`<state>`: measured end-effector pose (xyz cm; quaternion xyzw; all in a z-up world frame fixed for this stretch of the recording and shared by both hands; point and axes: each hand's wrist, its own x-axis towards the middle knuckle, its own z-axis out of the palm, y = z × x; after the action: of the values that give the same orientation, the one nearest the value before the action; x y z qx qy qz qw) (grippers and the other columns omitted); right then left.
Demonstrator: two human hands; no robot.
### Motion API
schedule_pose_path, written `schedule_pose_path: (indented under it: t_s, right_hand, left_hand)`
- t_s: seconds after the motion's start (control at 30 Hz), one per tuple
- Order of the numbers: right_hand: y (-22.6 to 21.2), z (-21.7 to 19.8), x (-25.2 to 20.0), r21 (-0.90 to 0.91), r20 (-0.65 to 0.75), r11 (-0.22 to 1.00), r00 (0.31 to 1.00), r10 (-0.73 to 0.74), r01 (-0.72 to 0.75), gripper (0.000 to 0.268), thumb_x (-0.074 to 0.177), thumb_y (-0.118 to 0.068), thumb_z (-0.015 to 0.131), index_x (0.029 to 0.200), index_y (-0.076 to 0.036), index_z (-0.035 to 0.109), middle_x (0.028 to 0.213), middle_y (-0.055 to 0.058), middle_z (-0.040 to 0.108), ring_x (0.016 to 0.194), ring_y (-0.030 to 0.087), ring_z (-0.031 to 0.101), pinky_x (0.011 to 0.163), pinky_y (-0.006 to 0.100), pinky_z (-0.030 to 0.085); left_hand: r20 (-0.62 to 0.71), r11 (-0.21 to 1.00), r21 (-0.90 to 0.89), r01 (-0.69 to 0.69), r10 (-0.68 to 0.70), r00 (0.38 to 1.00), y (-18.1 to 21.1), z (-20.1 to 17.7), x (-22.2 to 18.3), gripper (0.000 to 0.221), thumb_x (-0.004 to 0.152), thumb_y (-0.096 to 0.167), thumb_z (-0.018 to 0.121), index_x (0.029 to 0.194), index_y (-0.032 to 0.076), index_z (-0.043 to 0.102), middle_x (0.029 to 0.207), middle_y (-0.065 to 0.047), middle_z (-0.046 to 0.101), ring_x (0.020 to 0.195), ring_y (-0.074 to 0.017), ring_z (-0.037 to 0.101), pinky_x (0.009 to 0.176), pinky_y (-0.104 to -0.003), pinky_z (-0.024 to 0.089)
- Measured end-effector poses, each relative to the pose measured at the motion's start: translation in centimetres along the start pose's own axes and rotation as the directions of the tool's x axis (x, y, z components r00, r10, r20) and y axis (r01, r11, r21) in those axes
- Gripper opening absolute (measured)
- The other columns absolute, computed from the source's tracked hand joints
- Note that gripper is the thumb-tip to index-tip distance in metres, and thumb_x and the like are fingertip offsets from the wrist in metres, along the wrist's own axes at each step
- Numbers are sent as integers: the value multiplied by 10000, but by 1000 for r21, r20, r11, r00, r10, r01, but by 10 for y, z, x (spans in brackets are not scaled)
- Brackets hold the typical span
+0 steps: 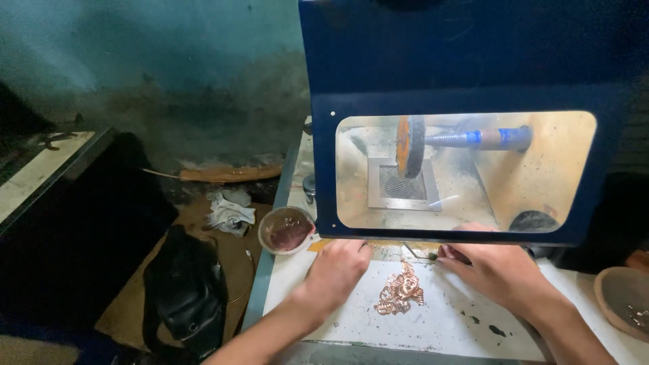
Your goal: Polishing small jewelry components using a stationary polishing machine and a handheld rotary tool inside a protective enclosure.
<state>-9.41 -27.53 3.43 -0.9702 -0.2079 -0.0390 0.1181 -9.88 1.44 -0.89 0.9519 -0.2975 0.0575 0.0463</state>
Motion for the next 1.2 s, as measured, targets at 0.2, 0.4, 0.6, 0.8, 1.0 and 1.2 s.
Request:
schedule_pose_path:
  t_s: [0.2, 0.4, 0.6, 0.8, 1.0, 1.2]
  right_hand:
    - [-1, 7, 4, -80, 122, 991, 986, 117, -108, 159, 912, -486, 669, 940, -332, 695, 874, -150, 772, 726, 100, 742, 624, 295, 596]
    - [-6, -5, 6, -103, 223, 972, 947, 229, -211, 337, 900, -494, 668, 1233, -448, 666, 1085, -177, 799, 910, 95, 789, 732, 269, 632]
    - [-5, -10, 6, -16, 261, 971, 936, 236, -240, 324, 899, -467, 693, 1212, -385, 705, 1055, -142, 814, 861, 73, 783, 731, 232, 607]
    - [-10, -13, 8, -126, 309, 952, 901, 304, -278, 295, 919, -537, 638, 1200, -458, 680, 1040, -222, 803, 878, 43, 770, 719, 226, 561]
    - [-12, -19, 8, -99, 347, 951, 885, 309, -293, 224, 945, -512, 623, 1135, -419, 693, 1035, -206, 776, 877, 38, 743, 723, 219, 537]
    - [-13, -21, 7, -52, 317, 970, 917, 242, -238, 218, 912, -453, 693, 1115, -376, 706, 1092, -172, 766, 956, 54, 733, 806, 230, 569]
  left_hand:
    - [-111, 999, -4, 42, -42, 993, 0, -8, -16, 243, 850, -252, 614, 829, -9, 614, 828, -108, 613, 749, -224, 596, 559, -336, 580]
    - [-142, 999, 49, 9, -2, 990, 3, -23, -23, 253, 813, -265, 687, 799, -22, 620, 794, -86, 606, 713, -220, 566, 497, -338, 564]
    - [-9, 900, -250, 358, -372, 928, -19, -110, -46, 177, 1034, 65, 625, 1049, -85, 718, 1017, -179, 754, 767, -260, 784, 656, -215, 730]
    - [-259, 967, -216, 139, -194, 946, -88, -85, -49, 128, 936, 133, 703, 952, 49, 799, 1055, -142, 749, 919, -284, 739, 751, -379, 608]
    - [-202, 948, -231, 221, -269, 942, -89, -97, -60, 330, 939, 45, 611, 1264, 44, 668, 1268, -167, 668, 1083, -361, 668, 835, -451, 580]
    - [-62, 869, -345, 355, -398, 915, -96, -65, -67, 1217, 609, 444, 1029, 1548, 166, 306, 1496, -191, 344, 1357, -381, 419, 1108, -497, 427]
